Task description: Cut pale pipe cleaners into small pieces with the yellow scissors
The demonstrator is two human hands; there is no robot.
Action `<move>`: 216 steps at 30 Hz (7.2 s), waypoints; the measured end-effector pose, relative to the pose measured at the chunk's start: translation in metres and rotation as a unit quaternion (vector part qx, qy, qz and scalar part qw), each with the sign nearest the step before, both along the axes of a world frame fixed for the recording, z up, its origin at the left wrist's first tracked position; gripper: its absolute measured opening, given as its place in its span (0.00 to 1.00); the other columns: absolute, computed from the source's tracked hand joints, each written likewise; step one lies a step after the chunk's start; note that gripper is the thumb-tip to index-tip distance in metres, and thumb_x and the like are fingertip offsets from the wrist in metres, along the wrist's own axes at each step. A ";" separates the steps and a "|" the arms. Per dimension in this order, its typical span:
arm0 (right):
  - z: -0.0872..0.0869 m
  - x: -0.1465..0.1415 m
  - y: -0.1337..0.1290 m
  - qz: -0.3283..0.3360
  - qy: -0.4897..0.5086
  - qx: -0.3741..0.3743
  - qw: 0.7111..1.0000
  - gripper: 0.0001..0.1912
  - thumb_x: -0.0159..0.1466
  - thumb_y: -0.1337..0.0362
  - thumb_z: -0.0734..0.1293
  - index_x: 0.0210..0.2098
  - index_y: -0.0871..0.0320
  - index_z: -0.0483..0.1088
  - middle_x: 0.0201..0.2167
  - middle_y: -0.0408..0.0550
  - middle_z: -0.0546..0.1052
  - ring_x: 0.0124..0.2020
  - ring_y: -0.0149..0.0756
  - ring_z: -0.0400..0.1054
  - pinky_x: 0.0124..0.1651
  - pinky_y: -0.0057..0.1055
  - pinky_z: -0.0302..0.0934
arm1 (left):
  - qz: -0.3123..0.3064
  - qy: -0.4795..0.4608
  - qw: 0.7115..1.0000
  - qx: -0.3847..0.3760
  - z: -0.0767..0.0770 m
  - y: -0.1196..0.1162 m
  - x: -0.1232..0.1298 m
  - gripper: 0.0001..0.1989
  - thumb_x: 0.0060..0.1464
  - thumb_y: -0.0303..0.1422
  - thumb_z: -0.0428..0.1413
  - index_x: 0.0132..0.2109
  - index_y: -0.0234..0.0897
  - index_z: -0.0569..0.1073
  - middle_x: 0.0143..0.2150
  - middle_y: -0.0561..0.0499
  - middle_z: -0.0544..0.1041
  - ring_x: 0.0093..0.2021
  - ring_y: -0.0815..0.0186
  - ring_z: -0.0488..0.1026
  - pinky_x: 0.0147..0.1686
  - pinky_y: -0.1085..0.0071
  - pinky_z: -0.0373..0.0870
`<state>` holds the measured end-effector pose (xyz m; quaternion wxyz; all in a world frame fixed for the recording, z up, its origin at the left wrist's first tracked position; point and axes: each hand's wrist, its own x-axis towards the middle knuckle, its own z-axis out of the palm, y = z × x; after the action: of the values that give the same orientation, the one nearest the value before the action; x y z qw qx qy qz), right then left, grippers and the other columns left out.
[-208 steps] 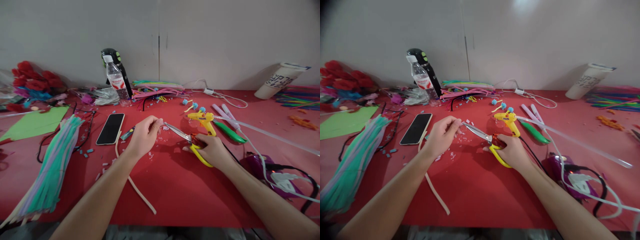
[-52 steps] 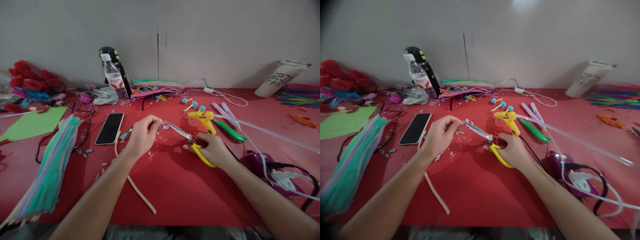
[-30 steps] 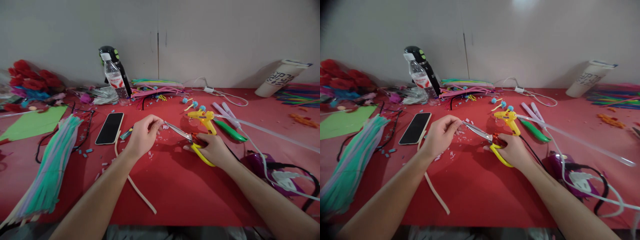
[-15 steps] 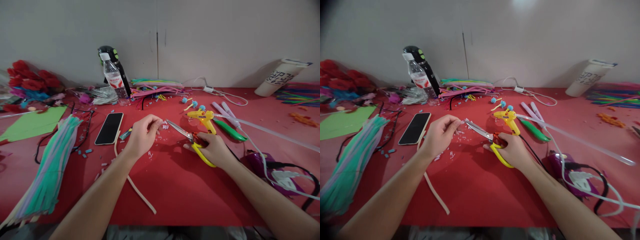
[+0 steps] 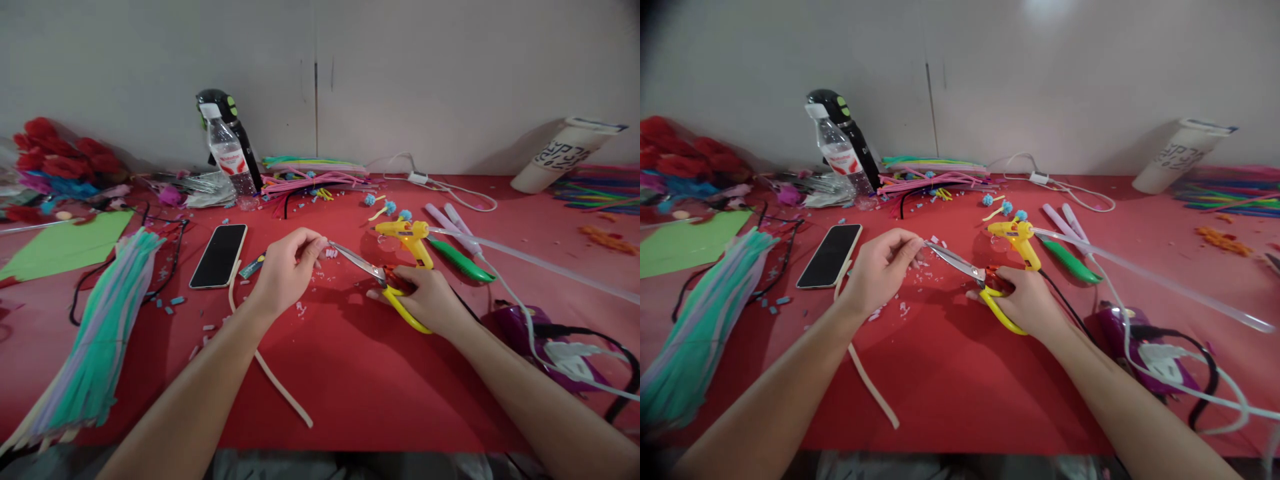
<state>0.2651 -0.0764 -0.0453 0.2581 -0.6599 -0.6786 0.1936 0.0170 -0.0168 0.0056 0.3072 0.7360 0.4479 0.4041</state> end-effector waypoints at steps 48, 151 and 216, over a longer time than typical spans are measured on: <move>0.005 -0.002 -0.001 0.010 -0.004 0.019 1.000 0.27 0.52 0.47 0.72 0.21 0.56 0.51 0.20 0.37 0.50 0.24 0.27 0.42 0.22 0.26 0.43 | 0.001 0.057 0.998 0.036 0.002 -0.002 0.001 0.18 0.66 0.42 0.46 0.30 0.37 0.65 0.24 0.55 0.65 0.25 0.71 0.61 0.26 0.73 0.58; 0.007 -0.004 0.000 -0.031 -0.015 0.018 0.999 0.27 0.52 0.46 0.71 0.20 0.55 0.52 0.18 0.36 0.51 0.22 0.27 0.44 0.22 0.27 0.43 | 0.048 0.305 0.951 -0.033 -0.006 0.040 -0.069 0.10 0.59 0.38 0.51 0.36 0.39 0.74 0.31 0.50 0.76 0.30 0.64 0.72 0.31 0.69 0.64; 0.004 0.005 0.008 -0.033 -0.026 0.008 0.999 0.28 0.50 0.43 0.72 0.22 0.56 0.53 0.19 0.36 0.54 0.23 0.27 0.46 0.24 0.26 0.42 | 0.000 0.179 0.976 0.125 -0.005 0.020 -0.012 0.10 0.64 0.35 0.50 0.39 0.36 0.74 0.33 0.51 0.76 0.34 0.69 0.71 0.37 0.73 0.65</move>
<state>0.2706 -0.0688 -0.0414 0.2515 -0.6844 -0.6649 0.1621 0.0045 0.0031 0.0002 0.1276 0.8289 0.4414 0.3192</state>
